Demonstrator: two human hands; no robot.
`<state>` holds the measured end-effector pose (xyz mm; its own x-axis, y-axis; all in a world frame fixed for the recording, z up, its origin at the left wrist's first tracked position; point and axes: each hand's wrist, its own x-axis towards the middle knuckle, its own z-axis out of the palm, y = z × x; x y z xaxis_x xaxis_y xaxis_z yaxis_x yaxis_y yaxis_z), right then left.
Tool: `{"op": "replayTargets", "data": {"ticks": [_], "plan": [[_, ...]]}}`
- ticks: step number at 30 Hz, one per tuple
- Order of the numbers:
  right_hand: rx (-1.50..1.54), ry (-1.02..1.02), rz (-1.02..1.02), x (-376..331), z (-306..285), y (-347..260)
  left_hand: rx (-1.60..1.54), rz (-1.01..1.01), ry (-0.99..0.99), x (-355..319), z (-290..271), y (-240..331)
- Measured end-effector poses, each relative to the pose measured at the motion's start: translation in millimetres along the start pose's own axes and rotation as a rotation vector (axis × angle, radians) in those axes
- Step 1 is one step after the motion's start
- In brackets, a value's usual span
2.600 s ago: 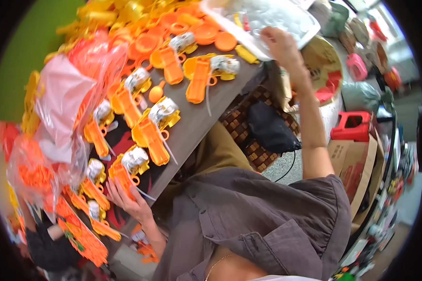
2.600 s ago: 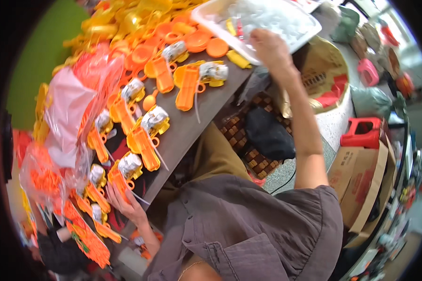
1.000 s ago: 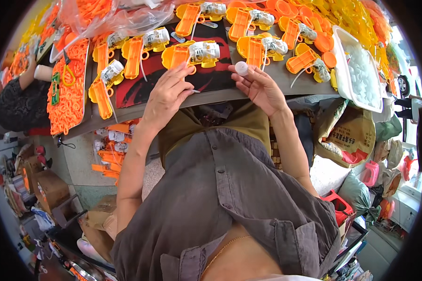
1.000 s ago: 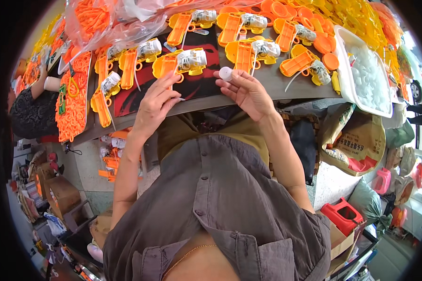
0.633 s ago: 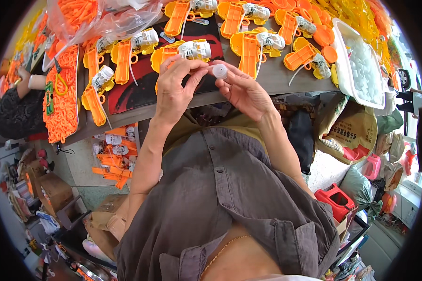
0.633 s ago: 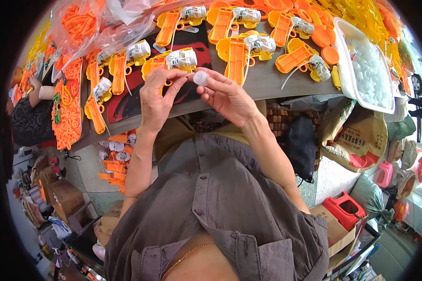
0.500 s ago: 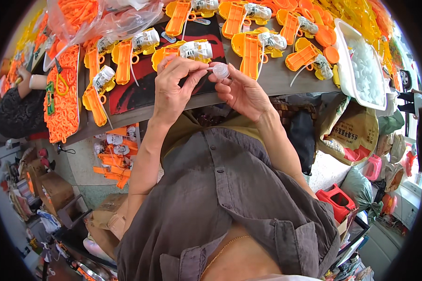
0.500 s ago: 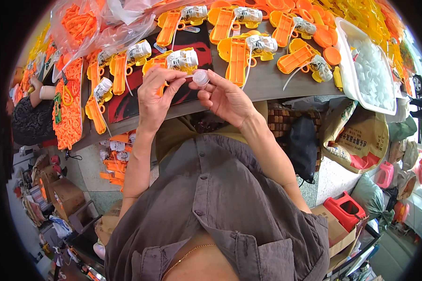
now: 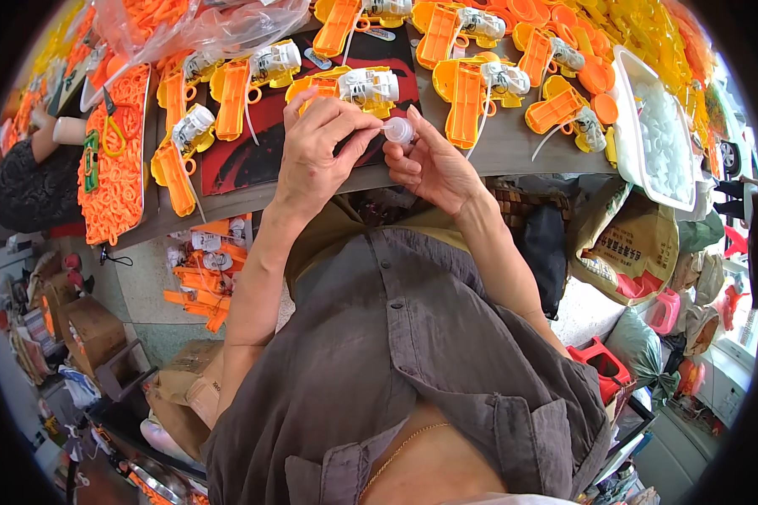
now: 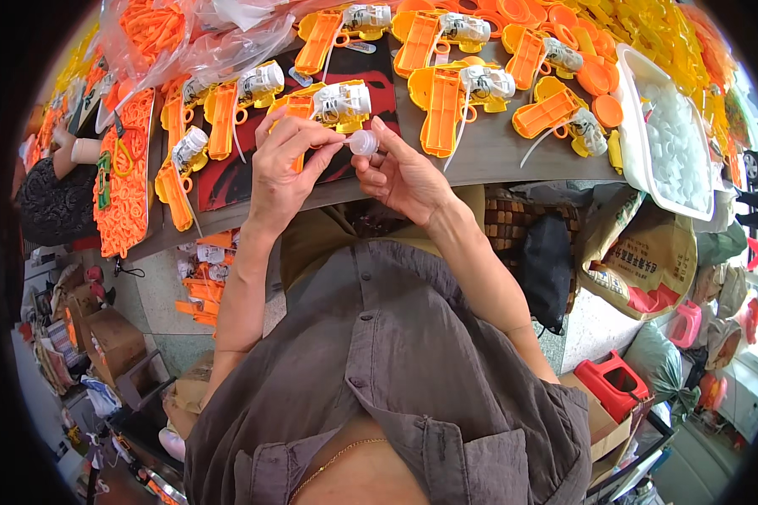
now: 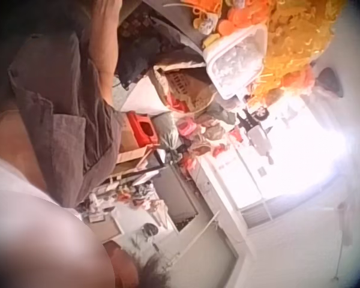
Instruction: Manually assembling plastic toy components into finished toy guns on a factory workbench.
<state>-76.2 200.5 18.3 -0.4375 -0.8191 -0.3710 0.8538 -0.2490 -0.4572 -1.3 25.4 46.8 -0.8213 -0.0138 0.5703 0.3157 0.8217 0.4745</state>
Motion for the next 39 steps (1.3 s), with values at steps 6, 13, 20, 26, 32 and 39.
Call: {"op": "replayTargets", "data": {"ticks": [6,13,20,26,32,39], "plan": [[-0.015,-0.002,0.004,2,-3,1,-0.009,-0.002,-0.007,0,-1,0],[-0.055,0.03,0.011,3,0,-1,-0.001,0.017,-0.022,0,0,-2],[-0.069,0.045,-0.007,3,-1,-1,0.033,0.033,-0.032,1,1,-2],[-0.108,0.043,-0.015,4,-1,3,0.035,0.029,-0.026,-3,6,1],[-0.455,0.169,-0.254,-4,17,13,0.062,-0.039,0.001,-20,9,17],[-1.256,0.414,-0.902,-1,21,26,0.103,-0.114,0.094,-28,9,13]]}}
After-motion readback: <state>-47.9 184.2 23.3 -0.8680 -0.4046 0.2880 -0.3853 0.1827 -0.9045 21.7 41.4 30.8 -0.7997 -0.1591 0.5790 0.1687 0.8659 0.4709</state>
